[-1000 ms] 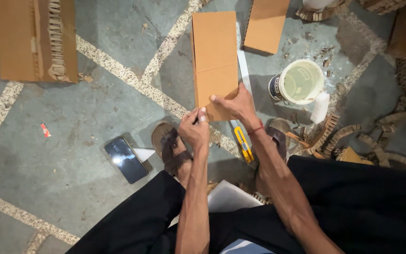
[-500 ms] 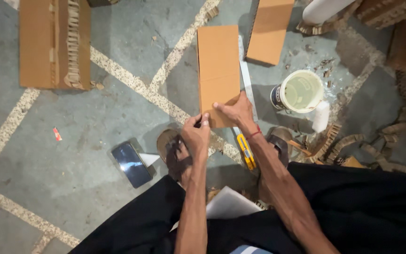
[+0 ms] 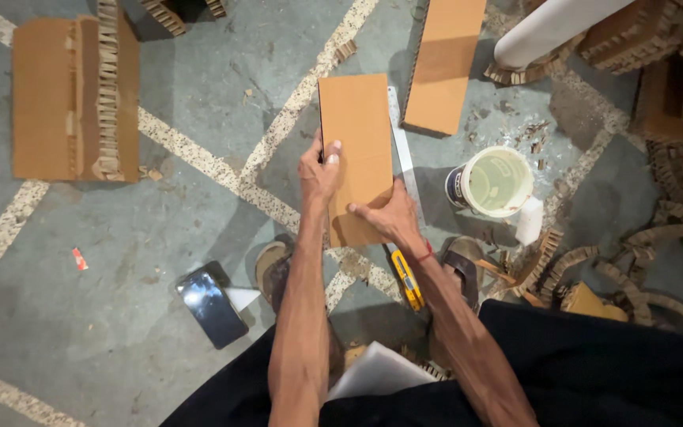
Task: The person sits on the floor and assembles a cardboard box by folding flaps and securing them with rubber bands. They use a ruler to measure and align the cardboard pieces, and a utility knife is visible nearby. The person repeatedly adjusts the rubber bands to ensure the box holds its shape.
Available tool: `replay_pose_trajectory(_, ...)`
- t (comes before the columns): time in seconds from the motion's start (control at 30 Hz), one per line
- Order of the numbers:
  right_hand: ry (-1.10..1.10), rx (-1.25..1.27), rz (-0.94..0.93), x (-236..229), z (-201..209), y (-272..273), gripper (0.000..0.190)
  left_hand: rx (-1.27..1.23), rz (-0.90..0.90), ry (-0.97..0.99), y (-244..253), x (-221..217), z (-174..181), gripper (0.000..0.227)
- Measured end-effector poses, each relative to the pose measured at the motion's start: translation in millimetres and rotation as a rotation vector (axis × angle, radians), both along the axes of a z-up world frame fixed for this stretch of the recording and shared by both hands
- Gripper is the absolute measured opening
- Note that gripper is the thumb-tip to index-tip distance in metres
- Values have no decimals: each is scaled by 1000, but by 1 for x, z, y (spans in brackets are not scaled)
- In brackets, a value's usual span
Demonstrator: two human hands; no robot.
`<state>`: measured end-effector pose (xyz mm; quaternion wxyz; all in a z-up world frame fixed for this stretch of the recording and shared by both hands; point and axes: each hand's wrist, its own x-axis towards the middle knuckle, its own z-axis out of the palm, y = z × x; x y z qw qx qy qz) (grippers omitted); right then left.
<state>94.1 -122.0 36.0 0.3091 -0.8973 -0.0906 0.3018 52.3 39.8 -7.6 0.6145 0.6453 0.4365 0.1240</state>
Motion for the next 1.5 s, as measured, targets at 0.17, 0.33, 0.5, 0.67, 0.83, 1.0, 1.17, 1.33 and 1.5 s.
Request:
replay_pose_trajectory(0.17, 48, -35, -2, 4, -1, 1, 94, 143, 13, -182, -5, 6, -15, 48)
replay_pose_trajectory(0.33, 33, -26, 1, 7, -1, 2, 90, 159, 19, -153, -5, 9, -20, 45)
replay_pose_trajectory(0.5, 55, -31, 71, 16, -4, -3, 96, -24, 21, -88, -5, 10, -8, 48)
replay_pose_trajectory(0.67, -78, 161, 41, 52, -11, 3, 102, 105, -30, -203, -1, 9, -22, 46)
replay_pose_trajectory(0.83, -142, 436, 6, 100, -22, 39, 101, -20, -21, -288, -1, 10, -34, 56)
replay_pose_trajectory(1.0, -95, 541, 92, 114, -31, 59, 102, 11, -90, -348, 6, 9, -28, 52)
replay_pose_trajectory(1.17, -84, 626, 99, 113, -33, 64, 103, -103, -111, -348, 11, 12, -20, 64)
replay_pose_trajectory(1.33, -83, 619, 93, 113, -27, 68, 102, -138, -155, -429, 20, 13, -18, 64)
replay_pose_trajectory(1.5, -93, 602, 99, 114, -23, 69, 101, -101, -227, -476, 32, 16, -16, 67)
